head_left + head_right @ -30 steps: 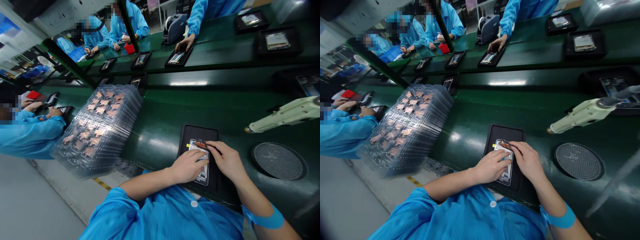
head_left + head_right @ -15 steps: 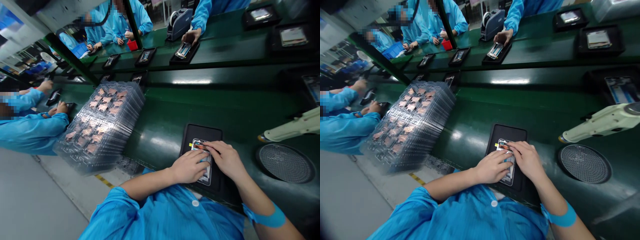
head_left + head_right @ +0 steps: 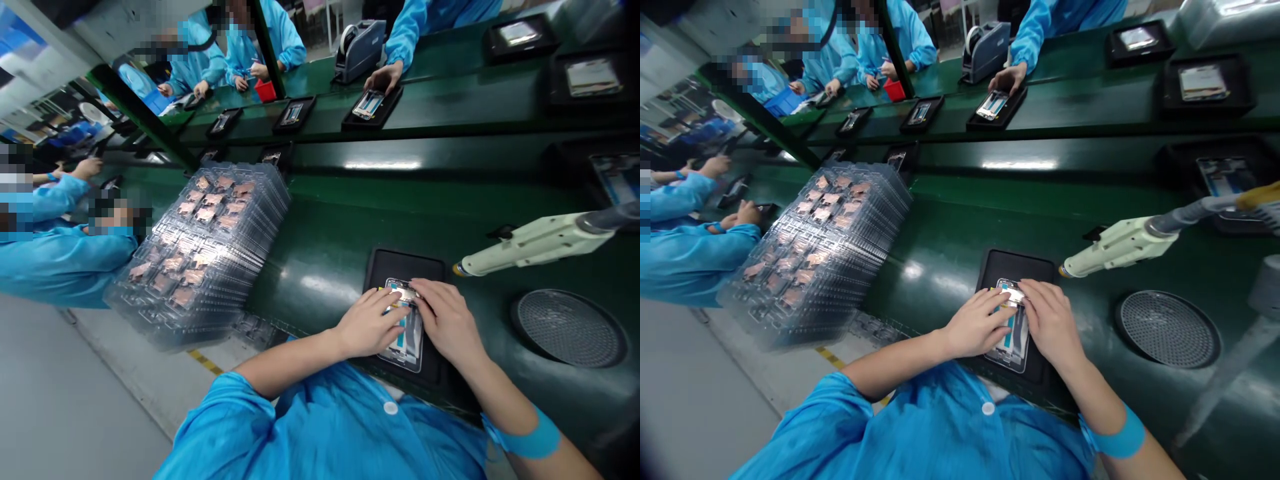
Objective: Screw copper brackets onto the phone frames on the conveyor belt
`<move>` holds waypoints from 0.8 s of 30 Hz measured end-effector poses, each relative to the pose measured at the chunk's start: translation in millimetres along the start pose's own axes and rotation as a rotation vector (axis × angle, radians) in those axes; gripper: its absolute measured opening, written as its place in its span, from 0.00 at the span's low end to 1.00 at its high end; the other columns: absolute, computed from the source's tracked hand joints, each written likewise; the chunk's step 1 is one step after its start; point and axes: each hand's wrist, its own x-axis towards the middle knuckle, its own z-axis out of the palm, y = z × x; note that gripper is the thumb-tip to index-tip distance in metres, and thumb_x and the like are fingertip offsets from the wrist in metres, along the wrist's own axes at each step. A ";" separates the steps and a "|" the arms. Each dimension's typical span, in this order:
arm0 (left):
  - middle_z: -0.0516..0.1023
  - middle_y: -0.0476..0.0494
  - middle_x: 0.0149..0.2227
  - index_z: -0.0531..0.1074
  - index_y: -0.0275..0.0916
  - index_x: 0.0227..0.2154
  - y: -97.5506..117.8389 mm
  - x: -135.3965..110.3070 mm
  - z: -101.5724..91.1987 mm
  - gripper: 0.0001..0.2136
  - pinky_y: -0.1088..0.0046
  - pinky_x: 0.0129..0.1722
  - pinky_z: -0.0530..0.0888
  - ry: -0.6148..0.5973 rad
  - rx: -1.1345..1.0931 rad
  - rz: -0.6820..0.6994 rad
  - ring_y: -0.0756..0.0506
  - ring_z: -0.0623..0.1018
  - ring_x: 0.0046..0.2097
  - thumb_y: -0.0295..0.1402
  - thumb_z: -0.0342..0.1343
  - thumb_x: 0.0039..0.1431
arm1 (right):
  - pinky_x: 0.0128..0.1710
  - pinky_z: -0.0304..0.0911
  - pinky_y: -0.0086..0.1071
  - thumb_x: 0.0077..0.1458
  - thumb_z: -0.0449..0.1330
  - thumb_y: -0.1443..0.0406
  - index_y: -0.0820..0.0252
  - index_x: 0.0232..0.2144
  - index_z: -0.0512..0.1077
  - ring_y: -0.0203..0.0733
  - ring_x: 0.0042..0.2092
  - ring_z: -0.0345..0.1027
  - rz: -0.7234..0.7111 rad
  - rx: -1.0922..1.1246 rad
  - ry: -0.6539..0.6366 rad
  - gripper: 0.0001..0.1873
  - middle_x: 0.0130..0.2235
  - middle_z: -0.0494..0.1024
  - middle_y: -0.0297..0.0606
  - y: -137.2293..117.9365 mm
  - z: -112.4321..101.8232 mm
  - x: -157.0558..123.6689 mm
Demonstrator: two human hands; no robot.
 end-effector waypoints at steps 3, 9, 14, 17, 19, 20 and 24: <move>0.66 0.34 0.67 0.69 0.36 0.59 -1.2 -1.2 1.1 0.19 0.55 0.67 0.65 -0.026 0.036 0.019 0.37 0.64 0.69 0.41 0.50 0.73 | 0.57 0.65 0.45 0.68 0.50 0.70 0.55 0.61 0.67 0.48 0.58 0.68 -0.119 0.025 -0.013 0.22 0.56 0.75 0.40 -2.0 -2.6 -5.9; 0.65 0.34 0.67 0.65 0.35 0.62 0.9 0.3 -0.1 0.21 0.56 0.66 0.65 -0.042 0.077 0.034 0.36 0.65 0.68 0.41 0.48 0.73 | 0.62 0.61 0.50 0.66 0.47 0.73 0.57 0.69 0.56 0.50 0.64 0.63 -0.169 -0.091 -0.116 0.31 0.61 0.72 0.43 -3.1 0.6 -19.2; 0.65 0.33 0.67 0.65 0.34 0.62 0.6 1.3 -0.8 0.20 0.57 0.65 0.65 -0.056 0.085 0.034 0.36 0.65 0.68 0.37 0.49 0.72 | 0.63 0.60 0.50 0.66 0.47 0.71 0.55 0.68 0.58 0.51 0.64 0.63 -0.139 -0.086 -0.132 0.29 0.61 0.72 0.43 -5.5 1.7 -18.6; 0.65 0.33 0.67 0.66 0.34 0.62 0.5 0.8 0.7 0.20 0.56 0.64 0.66 -0.045 0.076 0.029 0.35 0.65 0.68 0.38 0.48 0.72 | 0.59 0.64 0.47 0.68 0.47 0.68 0.55 0.64 0.62 0.50 0.62 0.66 -0.095 -0.012 -0.103 0.24 0.63 0.70 0.43 -5.8 0.0 -10.8; 0.65 0.33 0.67 0.66 0.35 0.62 0.7 0.2 2.1 0.20 0.55 0.65 0.65 -0.041 0.064 0.019 0.36 0.64 0.69 0.39 0.48 0.73 | 0.55 0.65 0.46 0.68 0.47 0.67 0.56 0.62 0.63 0.50 0.60 0.66 -0.059 -0.007 -0.108 0.22 0.64 0.68 0.43 -4.8 -0.7 -4.4; 0.65 0.33 0.67 0.66 0.35 0.62 0.8 0.0 2.6 0.20 0.55 0.66 0.64 -0.042 0.057 0.014 0.36 0.64 0.69 0.39 0.48 0.72 | 0.54 0.65 0.47 0.68 0.47 0.66 0.56 0.61 0.64 0.50 0.59 0.66 -0.048 -0.018 -0.123 0.22 0.64 0.68 0.43 -4.0 -0.7 -1.5; 0.66 0.34 0.67 0.69 0.35 0.60 1.1 -0.9 3.8 0.20 0.57 0.67 0.64 -0.036 0.046 -0.008 0.38 0.65 0.69 0.38 0.48 0.72 | 0.50 0.66 0.46 0.66 0.48 0.67 0.56 0.57 0.67 0.50 0.54 0.67 -0.052 -0.045 -0.175 0.19 0.61 0.71 0.41 0.9 0.1 5.5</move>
